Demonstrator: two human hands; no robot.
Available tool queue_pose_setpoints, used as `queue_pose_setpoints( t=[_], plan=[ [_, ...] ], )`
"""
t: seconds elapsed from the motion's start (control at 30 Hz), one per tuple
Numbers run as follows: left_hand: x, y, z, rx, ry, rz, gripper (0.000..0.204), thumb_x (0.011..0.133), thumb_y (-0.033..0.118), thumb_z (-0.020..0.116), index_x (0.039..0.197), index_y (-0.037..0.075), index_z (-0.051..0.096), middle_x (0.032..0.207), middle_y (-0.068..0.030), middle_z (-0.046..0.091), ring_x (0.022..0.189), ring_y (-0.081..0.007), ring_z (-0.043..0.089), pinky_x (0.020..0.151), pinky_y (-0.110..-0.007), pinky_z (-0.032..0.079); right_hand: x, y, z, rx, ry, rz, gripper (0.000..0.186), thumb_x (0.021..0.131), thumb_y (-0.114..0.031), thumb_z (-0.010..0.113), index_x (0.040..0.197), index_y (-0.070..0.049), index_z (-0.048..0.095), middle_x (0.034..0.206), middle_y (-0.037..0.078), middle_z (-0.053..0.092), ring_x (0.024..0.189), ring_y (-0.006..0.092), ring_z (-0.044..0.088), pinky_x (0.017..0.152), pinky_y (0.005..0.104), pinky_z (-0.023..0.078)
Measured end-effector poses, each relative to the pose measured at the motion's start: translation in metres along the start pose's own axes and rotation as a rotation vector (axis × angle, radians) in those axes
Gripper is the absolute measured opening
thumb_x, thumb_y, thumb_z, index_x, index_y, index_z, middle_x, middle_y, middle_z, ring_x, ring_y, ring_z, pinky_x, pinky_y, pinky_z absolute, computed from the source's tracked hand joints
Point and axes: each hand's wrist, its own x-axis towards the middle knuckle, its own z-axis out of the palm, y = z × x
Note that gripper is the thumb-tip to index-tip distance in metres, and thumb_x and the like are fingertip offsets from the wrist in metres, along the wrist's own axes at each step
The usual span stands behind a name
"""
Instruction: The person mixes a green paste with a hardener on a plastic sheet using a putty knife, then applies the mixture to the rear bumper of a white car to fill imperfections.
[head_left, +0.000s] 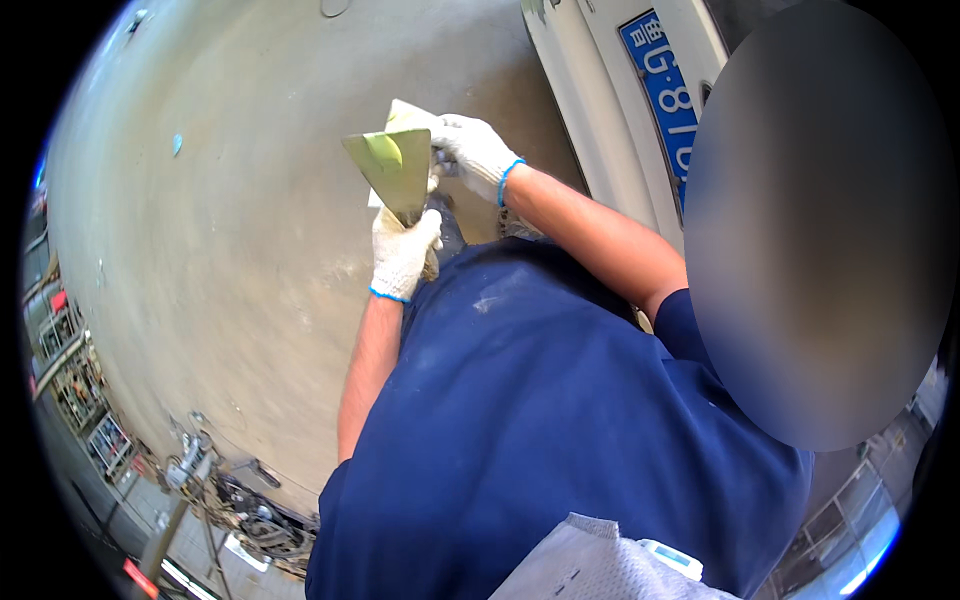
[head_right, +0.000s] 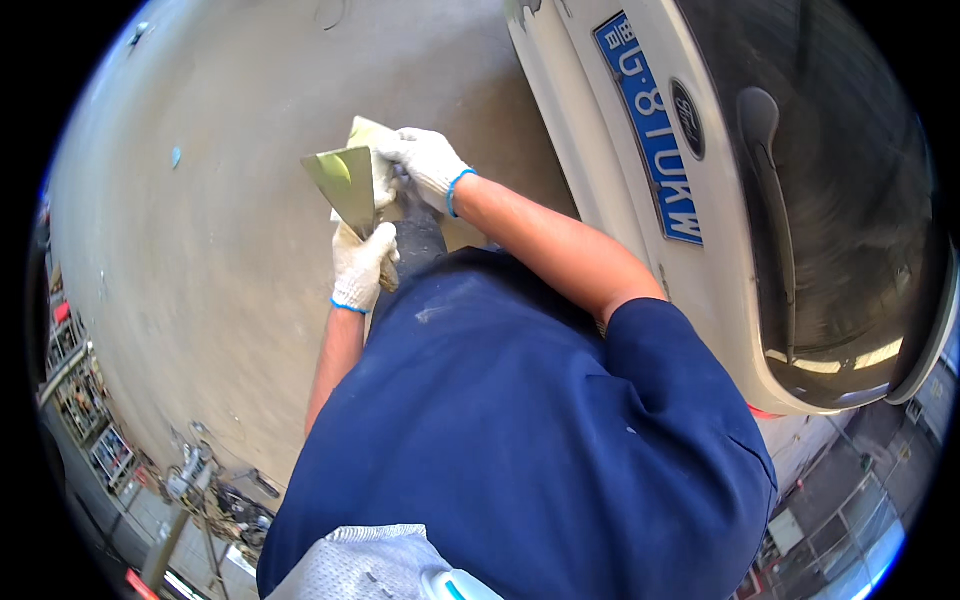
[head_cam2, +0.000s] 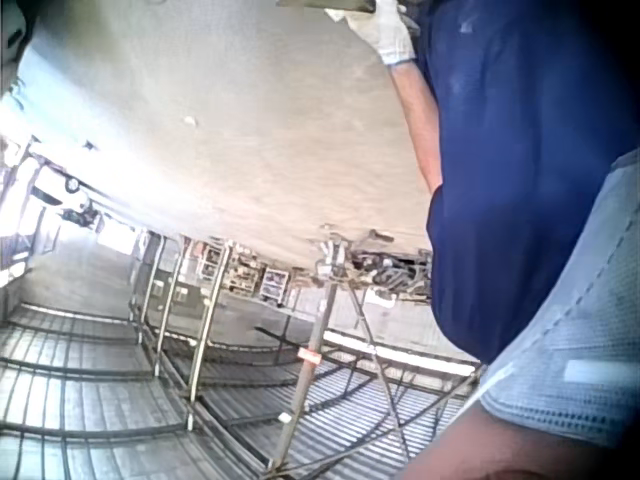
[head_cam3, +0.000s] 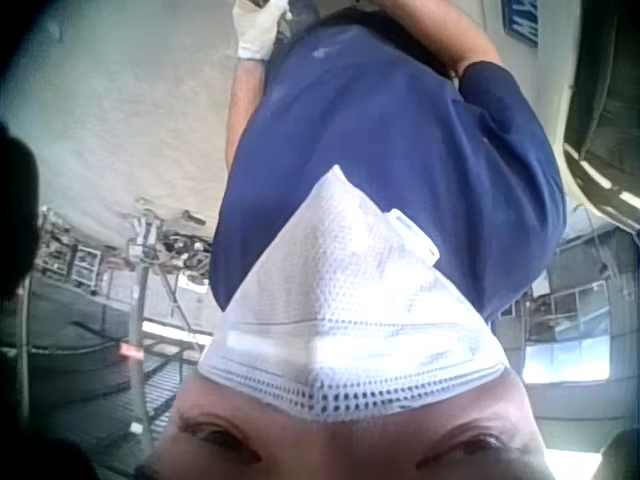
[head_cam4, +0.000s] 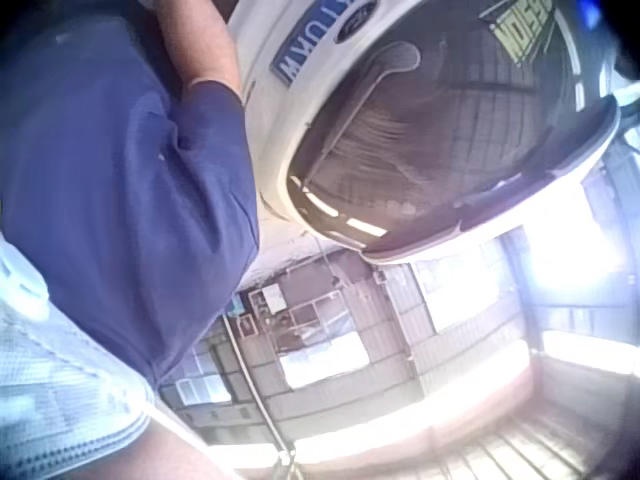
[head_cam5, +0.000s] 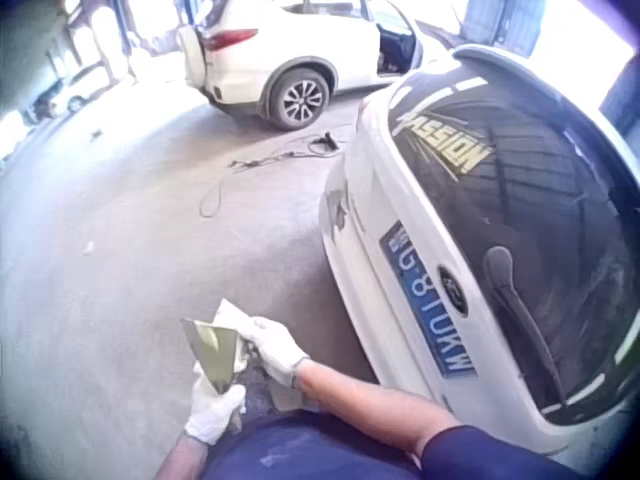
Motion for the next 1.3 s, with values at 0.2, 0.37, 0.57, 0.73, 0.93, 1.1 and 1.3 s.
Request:
queue_pose_setpoints(
  t=[0.2, 0.37, 0.57, 0.73, 0.93, 1.1, 1.3],
  plan=[
    [0.07, 0.023, -0.02, 0.172, -0.123, -0.073, 0.03, 0.089, -0.001, 0.063, 0.117, 0.003, 0.072, 0.081, -0.0032, 0.069, 0.058, -0.0084, 0.057, 0.053, -0.026, 0.048, 0.019, -0.011, -0.049, -0.104, 0.15, 0.015, 0.017, 0.099, -0.027, 0.067, 0.102, -0.01, 0.068, 0.084, -0.003, 0.059, 0.07, 0.0069, 0.057, 0.064, 0.0244, 0.049],
    [0.146, 0.005, -0.025, 0.27, -0.261, -0.073, 0.03, 0.088, -0.001, 0.062, 0.117, -0.001, 0.069, 0.081, -0.0035, 0.067, 0.058, -0.0096, 0.057, 0.054, -0.027, 0.05, 0.006, 0.013, -0.223, 0.239, 0.647, -0.09, 0.017, 0.098, -0.019, 0.063, 0.105, -0.004, 0.064, 0.092, 0.008, 0.068, 0.073, 0.0162, 0.065, 0.059, 0.027, 0.053],
    [0.228, -0.029, -0.03, 0.371, -0.17, -0.05, 0.032, 0.087, 0.003, 0.061, 0.119, -0.001, 0.066, 0.088, -0.0043, 0.067, 0.06, -0.0095, 0.056, 0.055, -0.028, 0.051, -0.003, 0.124, -0.51, 0.723, 0.903, -0.198, 0.022, 0.102, -0.02, 0.052, 0.108, -0.001, 0.062, 0.097, 0.014, 0.07, 0.072, 0.0264, 0.069, 0.053, 0.033, 0.058],
    [0.272, -0.067, -0.031, 0.334, -0.068, -0.145, 0.031, 0.088, 0.005, 0.059, 0.118, 0.003, 0.066, 0.101, -0.0049, 0.071, 0.062, -0.0091, 0.053, 0.057, -0.027, 0.05, 0.014, 0.181, -0.625, 1.116, 1.112, -0.241, 0.026, 0.096, -0.006, 0.045, 0.116, -0.005, 0.061, 0.111, 0.016, 0.07, 0.098, 0.0315, 0.07, 0.086, 0.0467, 0.06],
    [0.234, -0.061, -0.023, 0.387, 0.092, -0.332, 0.034, 0.088, 0.007, 0.057, 0.122, 0.006, 0.061, 0.113, -0.0046, 0.068, 0.066, -0.0068, 0.051, 0.057, -0.024, 0.048, 0.036, 0.211, -0.609, 1.366, 1.112, -0.418, 0.048, 0.081, 0.008, 0.041, 0.125, -0.004, 0.057, 0.133, 0.014, 0.059, 0.124, 0.0328, 0.058, 0.101, 0.0561, 0.053],
    [0.276, -0.061, 0.008, 0.424, -0.021, -0.432, 0.03, 0.088, 0.004, 0.058, 0.118, 0.004, 0.063, 0.104, -0.0038, 0.068, 0.062, -0.0086, 0.053, 0.055, -0.027, 0.05, 0.043, 0.215, -0.609, 1.601, 1.136, -0.736, 0.059, 0.073, 0.013, 0.039, 0.129, -0.002, 0.051, 0.139, 0.014, 0.054, 0.137, 0.0358, 0.047, 0.109, 0.0609, 0.047],
    [0.34, -0.047, 0.013, 0.565, -0.203, -0.376, 0.024, 0.088, 0.004, 0.059, 0.11, 0.004, 0.068, 0.085, -0.0004, 0.063, 0.059, -0.0079, 0.053, 0.054, -0.026, 0.05, 0.032, 0.21, -0.608, 1.411, 1.116, -0.757, 0.052, 0.071, 0.011, 0.04, 0.12, 0.004, 0.055, 0.131, 0.017, 0.057, 0.131, 0.0374, 0.051, 0.111, 0.0597, 0.046]
  ],
)
